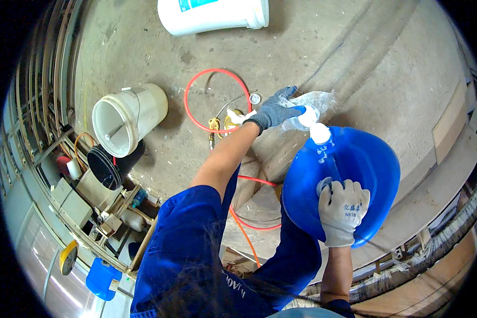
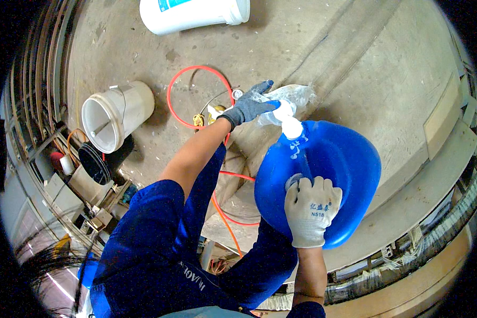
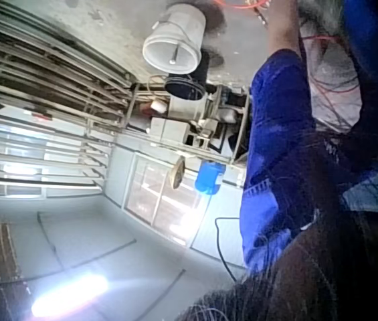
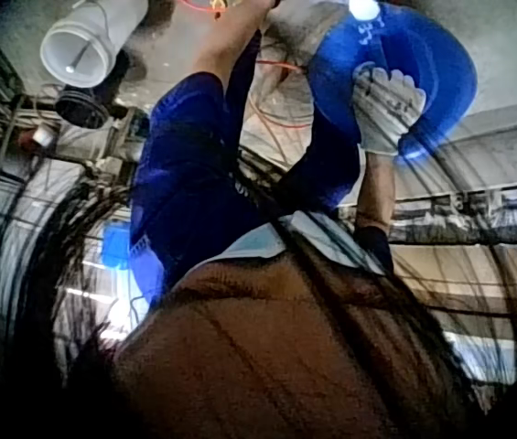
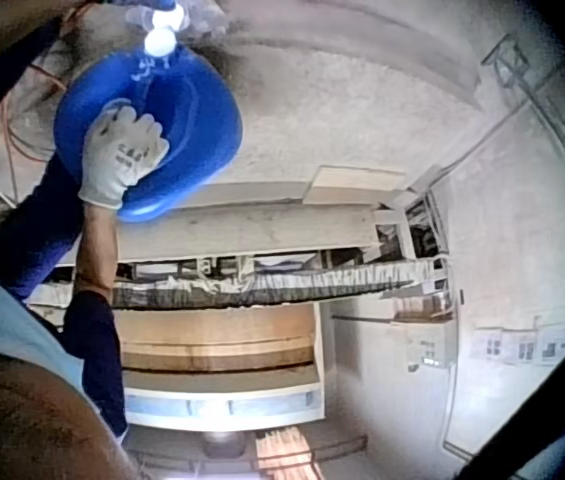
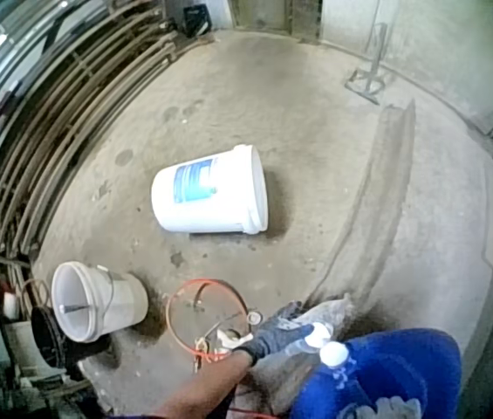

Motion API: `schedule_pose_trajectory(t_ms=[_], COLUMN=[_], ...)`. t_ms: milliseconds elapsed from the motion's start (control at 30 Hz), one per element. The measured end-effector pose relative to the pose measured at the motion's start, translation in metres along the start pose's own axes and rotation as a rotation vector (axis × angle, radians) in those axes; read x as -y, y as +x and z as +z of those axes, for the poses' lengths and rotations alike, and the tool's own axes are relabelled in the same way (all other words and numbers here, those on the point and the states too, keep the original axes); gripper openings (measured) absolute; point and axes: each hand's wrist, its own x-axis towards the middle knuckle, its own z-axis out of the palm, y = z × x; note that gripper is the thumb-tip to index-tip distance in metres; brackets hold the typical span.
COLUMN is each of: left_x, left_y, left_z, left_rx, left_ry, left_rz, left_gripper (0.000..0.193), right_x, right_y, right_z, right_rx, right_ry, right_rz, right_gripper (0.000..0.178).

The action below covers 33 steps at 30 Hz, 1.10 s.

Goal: The person sprays a light-colored coating onto a flat board moving on a roller conveyor, then prepares a white liquid by scooping powder into a plastic bag and adding liquid from a blue jug. The person handles buckets, a spray gun, gloves, and a plastic bag during the process.

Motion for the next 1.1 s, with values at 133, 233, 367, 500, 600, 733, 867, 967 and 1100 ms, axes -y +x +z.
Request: schedule_pose_trajectory(t_ms=[133, 233, 367, 500, 600, 733, 867, 967, 1100], left_x=[0.004, 0.005, 0.002, 0.014, 0.011, 0.012, 0.009, 0.008, 0.003], left_y=[0.001, 0.003, 0.003, 0.008, 0.007, 0.007, 0.004, 0.004, 0.004], left_z=[0.001, 0.001, 0.001, 0.005, 0.008, 0.010, 0.009, 0.008, 0.007], left_rx=[-0.011, -0.016, -0.007, -0.022, -0.035, -0.029, -0.023, -0.017, -0.010], left_ry=[0.026, 0.058, 0.040, 0.011, -0.002, -0.029, -0.054, -0.032, 0.004], left_rz=[0.009, 0.021, 0.013, 0.045, 0.042, 0.034, 0.026, 0.041, 0.041], left_gripper=[0.103, 0.102, 0.101, 0.101, 0.100, 0.100, 0.100, 0.101, 0.101], right_x=[0.000, 0.001, 0.001, 0.003, 0.004, 0.004, 0.004, 0.004, 0.005], right_y=[0.000, 0.001, 0.000, 0.000, 0.000, 0.000, 0.000, 0.000, 0.000], right_z=[0.002, 0.001, 0.001, 0.003, 0.003, 0.001, 0.003, 0.003, 0.003], right_rx=[0.010, 0.023, 0.029, 0.029, 0.023, 0.019, 0.013, 0.015, 0.001], right_ry=[0.003, 0.000, -0.011, -0.009, -0.012, -0.008, -0.007, 0.002, -0.018], right_rz=[0.008, 0.011, 0.013, 0.018, 0.015, 0.014, 0.006, 0.015, 0.007], right_gripper=[0.016, 0.016, 0.016, 0.017, 0.017, 0.017, 0.017, 0.016, 0.016])
